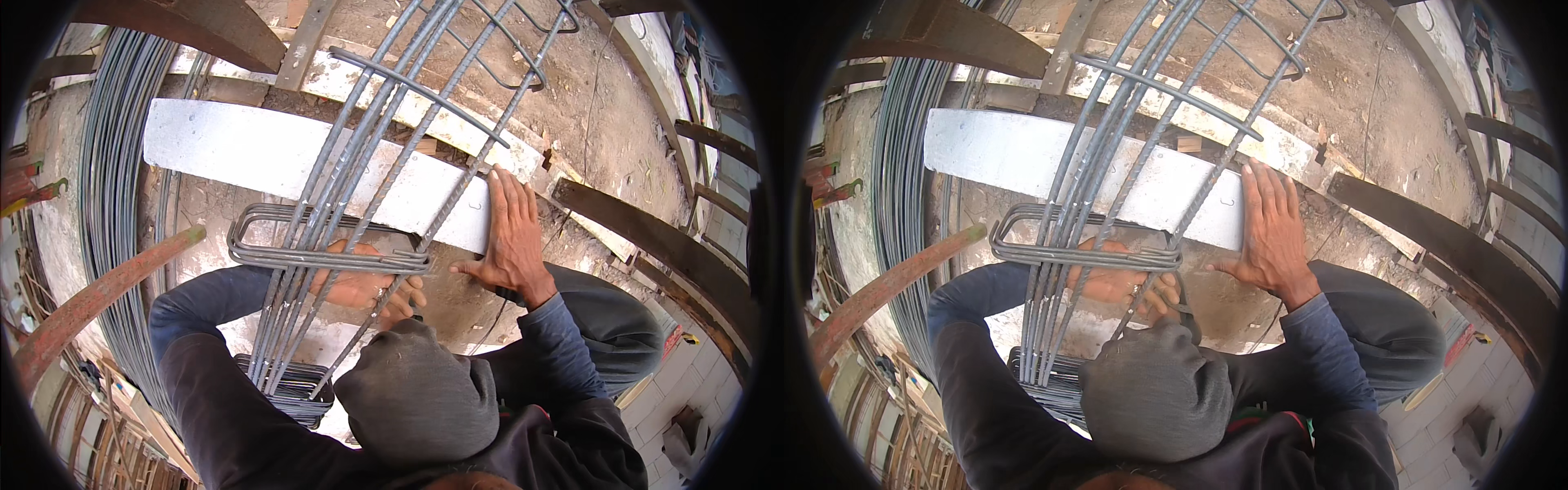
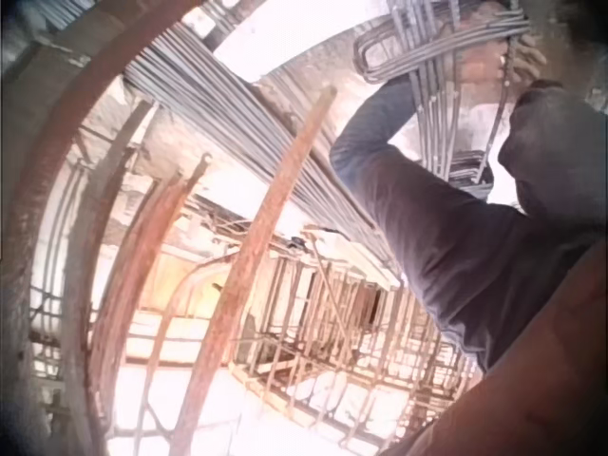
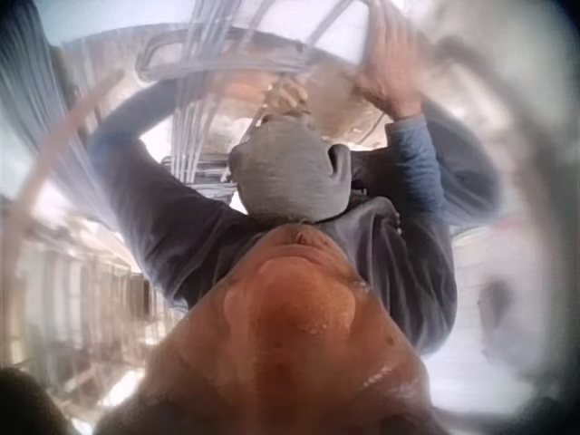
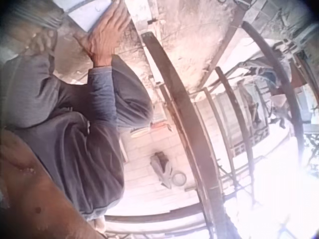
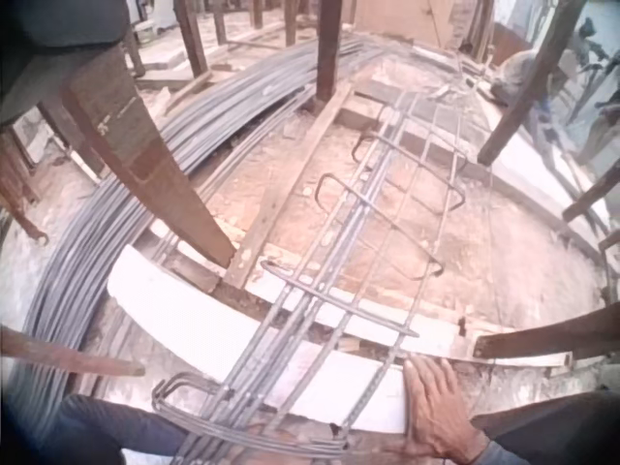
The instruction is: The person arranges rebar pieces on top of long metal rods by hand, sliding them along the length of the rods one at a time and spacing them out.
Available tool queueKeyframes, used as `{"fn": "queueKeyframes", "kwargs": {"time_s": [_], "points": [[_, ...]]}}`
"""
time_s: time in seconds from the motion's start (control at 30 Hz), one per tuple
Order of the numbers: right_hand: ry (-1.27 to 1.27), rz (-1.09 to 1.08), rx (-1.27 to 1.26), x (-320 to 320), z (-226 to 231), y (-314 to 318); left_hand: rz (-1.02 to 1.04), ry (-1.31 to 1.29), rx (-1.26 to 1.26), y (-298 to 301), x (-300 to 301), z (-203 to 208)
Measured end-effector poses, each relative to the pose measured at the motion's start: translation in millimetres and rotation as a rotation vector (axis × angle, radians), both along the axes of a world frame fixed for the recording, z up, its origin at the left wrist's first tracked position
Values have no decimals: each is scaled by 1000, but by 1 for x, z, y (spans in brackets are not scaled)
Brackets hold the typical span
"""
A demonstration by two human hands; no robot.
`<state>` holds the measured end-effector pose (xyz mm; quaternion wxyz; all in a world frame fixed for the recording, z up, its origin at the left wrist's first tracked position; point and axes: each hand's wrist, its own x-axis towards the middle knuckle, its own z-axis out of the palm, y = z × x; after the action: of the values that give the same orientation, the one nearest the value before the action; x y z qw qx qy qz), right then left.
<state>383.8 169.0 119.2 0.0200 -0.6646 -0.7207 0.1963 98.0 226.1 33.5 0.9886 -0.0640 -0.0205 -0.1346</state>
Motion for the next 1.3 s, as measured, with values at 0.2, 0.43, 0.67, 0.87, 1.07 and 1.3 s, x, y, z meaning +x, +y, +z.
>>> {"fn": "queueKeyframes", "kwargs": {"time_s": [0.2, 0.43, 0.67, 0.87, 1.07, 1.3], "points": [[-24, -102, 132, 7, -16, 8, 9, 29, 40, 0, -5, 3], [-53, -91, 123, 11, -11, 12, 44, -60, 15, -4, -3, 3], [-27, -73, 161, 18, -12, 19, 15, 42, -30, -7, -8, 11], [-55, -127, -16, 20, -9, 23, 28, -18, 46, -8, -6, -4], [-88, -93, 97, 10, -8, 19, 0, -8, 15, -15, -5, 0], [-100, -87, 145, 10, -14, 9, 18, -3, 7, -24, -10, 0]]}}
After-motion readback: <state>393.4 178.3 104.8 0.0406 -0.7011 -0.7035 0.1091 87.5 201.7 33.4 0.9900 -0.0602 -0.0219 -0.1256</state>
